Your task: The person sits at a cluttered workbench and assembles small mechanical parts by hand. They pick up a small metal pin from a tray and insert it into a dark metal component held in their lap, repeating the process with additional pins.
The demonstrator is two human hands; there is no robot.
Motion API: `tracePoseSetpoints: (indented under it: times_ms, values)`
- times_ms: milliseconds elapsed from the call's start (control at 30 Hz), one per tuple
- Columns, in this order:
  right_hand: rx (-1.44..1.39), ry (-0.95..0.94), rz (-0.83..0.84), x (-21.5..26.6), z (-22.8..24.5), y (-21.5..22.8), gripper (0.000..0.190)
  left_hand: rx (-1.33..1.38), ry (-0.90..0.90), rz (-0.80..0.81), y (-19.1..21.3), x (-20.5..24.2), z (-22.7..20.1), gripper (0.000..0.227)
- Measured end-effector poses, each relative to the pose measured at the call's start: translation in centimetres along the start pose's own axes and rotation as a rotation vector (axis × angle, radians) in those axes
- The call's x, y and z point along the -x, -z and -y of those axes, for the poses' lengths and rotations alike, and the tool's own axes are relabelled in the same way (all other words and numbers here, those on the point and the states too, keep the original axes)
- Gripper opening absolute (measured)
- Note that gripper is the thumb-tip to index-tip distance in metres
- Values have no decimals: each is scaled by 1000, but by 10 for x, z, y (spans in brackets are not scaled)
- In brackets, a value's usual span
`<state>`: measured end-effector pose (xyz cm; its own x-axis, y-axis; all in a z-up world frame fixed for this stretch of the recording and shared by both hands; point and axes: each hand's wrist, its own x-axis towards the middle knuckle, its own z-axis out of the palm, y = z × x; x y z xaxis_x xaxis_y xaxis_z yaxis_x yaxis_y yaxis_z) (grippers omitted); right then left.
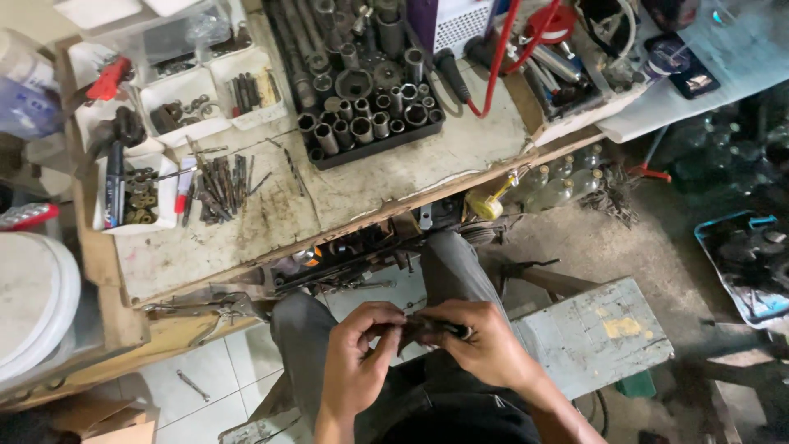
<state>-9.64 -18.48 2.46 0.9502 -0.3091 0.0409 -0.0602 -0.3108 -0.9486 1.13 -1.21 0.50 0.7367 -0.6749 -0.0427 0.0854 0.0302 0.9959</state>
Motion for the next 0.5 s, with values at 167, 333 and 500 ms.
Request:
tracePoseSetpoints:
  times_ms: [167, 333, 500]
  values:
    - [-12, 52, -62, -1, -12, -4, 27, 75, 45, -34, 1, 5, 5, 17]
    - [-97, 88, -18, 1, -25, -9, 38, -40, 228, -148, 8, 10, 7, 29]
    - [-4, -94, -45, -3, -15, -14, 27, 12, 115, -123, 12, 16, 7, 7]
